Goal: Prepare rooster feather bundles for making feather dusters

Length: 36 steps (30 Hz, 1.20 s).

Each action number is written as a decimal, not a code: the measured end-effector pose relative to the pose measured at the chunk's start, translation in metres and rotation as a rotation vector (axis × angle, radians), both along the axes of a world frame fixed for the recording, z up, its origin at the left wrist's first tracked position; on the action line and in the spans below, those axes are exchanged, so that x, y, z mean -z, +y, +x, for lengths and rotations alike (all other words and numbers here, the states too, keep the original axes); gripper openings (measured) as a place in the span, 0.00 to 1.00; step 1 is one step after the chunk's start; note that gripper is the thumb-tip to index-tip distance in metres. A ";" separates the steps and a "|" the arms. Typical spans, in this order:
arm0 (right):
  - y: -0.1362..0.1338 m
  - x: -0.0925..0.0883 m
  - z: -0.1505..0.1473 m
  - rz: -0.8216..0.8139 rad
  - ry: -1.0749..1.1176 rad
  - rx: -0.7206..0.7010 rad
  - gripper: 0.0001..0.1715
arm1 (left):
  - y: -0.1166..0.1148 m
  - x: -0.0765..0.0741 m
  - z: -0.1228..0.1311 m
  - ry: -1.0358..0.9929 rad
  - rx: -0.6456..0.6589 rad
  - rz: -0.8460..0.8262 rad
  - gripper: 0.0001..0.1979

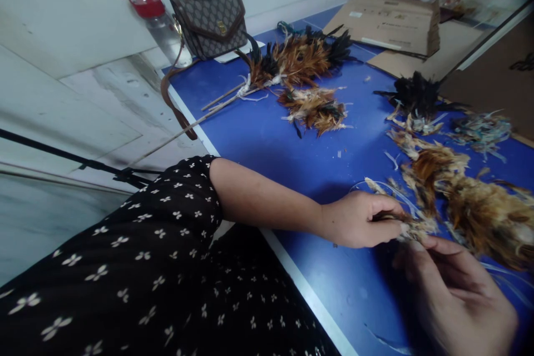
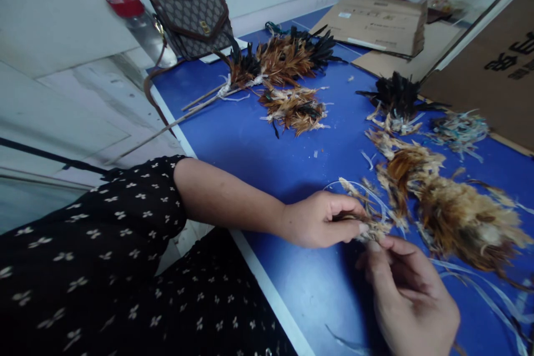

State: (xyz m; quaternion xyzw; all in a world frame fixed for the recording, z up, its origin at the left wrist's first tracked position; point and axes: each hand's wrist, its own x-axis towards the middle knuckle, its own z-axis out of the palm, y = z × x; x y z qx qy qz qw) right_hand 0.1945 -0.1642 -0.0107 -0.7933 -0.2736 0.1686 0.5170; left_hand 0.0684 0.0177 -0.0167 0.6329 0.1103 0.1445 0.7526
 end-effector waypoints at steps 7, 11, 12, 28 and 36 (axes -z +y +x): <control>-0.003 0.003 0.003 0.045 0.057 0.029 0.32 | 0.002 0.002 0.001 0.030 0.068 0.010 0.09; -0.005 0.006 0.004 0.044 0.040 0.044 0.31 | 0.001 0.010 0.004 -0.036 0.089 0.039 0.11; -0.005 0.006 0.004 0.043 0.036 0.042 0.30 | 0.000 0.011 0.005 -0.035 0.101 0.039 0.12; -0.002 0.004 0.001 0.020 -0.003 -0.010 0.29 | 0.004 0.001 0.000 0.007 0.031 0.258 0.08; -0.001 -0.002 -0.001 0.001 -0.077 -0.040 0.28 | 0.001 -0.003 -0.001 0.037 -0.030 0.148 0.07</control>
